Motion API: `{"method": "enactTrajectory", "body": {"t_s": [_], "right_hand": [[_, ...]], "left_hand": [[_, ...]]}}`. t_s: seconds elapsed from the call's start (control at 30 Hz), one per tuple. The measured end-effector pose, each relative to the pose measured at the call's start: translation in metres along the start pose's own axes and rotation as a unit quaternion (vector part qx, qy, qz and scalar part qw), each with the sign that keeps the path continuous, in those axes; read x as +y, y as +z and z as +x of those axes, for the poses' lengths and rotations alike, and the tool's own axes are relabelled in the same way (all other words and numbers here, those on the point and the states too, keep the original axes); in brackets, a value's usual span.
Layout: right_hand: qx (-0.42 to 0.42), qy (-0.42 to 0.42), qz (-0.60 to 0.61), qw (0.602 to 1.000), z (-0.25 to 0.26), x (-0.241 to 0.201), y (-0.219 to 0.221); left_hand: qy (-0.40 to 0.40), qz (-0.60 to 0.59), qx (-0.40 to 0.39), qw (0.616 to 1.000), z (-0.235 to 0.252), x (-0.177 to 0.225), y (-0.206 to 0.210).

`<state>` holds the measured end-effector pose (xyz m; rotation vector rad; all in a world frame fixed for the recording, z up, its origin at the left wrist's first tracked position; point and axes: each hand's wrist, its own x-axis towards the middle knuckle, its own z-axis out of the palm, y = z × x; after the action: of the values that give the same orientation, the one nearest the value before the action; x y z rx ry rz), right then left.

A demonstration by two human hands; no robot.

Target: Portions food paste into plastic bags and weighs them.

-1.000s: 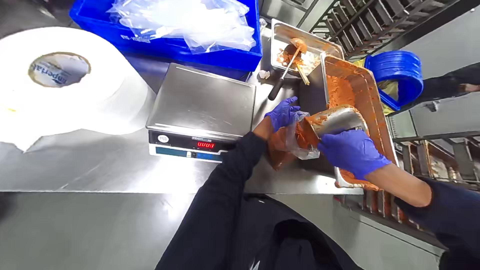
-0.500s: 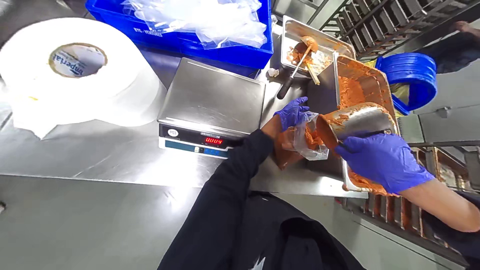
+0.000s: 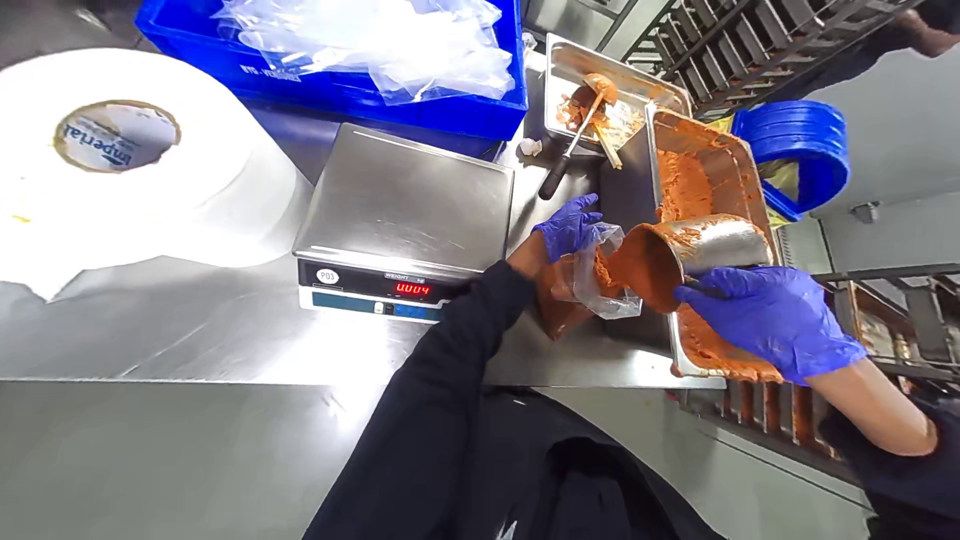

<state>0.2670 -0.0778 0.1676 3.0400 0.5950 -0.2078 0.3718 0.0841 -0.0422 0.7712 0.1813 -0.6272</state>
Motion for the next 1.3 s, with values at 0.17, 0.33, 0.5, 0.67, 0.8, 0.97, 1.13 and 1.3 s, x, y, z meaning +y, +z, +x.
{"method": "enactTrajectory", "body": {"t_s": [0.17,0.33,0.5,0.67,0.8,0.97,1.13,1.3], "right_hand": [[0.032,0.065,0.062,0.995,-0.009,0.008,-0.013],[0.125,0.153,0.234,0.952,-0.021,0.065,-0.024],[0.218,0.207,0.367,0.88,-0.05,0.149,-0.017],[0.014,0.296,0.197,0.934,-0.029,0.173,-0.005],[-0.232,0.228,0.141,0.935,0.017,0.198,0.08],[-0.304,0.12,0.098,0.94,0.025,0.206,0.122],[0.036,0.026,0.208,0.977,-0.037,0.182,0.066],[-0.011,-0.001,0.654,0.756,-0.097,0.067,0.122]], "left_hand": [[-0.004,-0.004,-0.006,1.0,0.003,0.0,0.0],[-0.019,-0.018,0.009,1.0,-0.001,0.003,0.002],[-0.027,-0.039,0.021,0.999,-0.007,0.008,0.005],[-0.027,-0.059,0.038,0.997,-0.01,0.008,0.006],[-0.034,-0.039,0.058,0.997,-0.006,0.008,0.007],[-0.009,-0.047,0.084,0.995,-0.009,0.007,0.007],[-0.003,-0.039,0.092,0.995,-0.011,0.004,0.004],[-0.01,-0.025,0.084,0.996,-0.017,0.005,0.003]]}}
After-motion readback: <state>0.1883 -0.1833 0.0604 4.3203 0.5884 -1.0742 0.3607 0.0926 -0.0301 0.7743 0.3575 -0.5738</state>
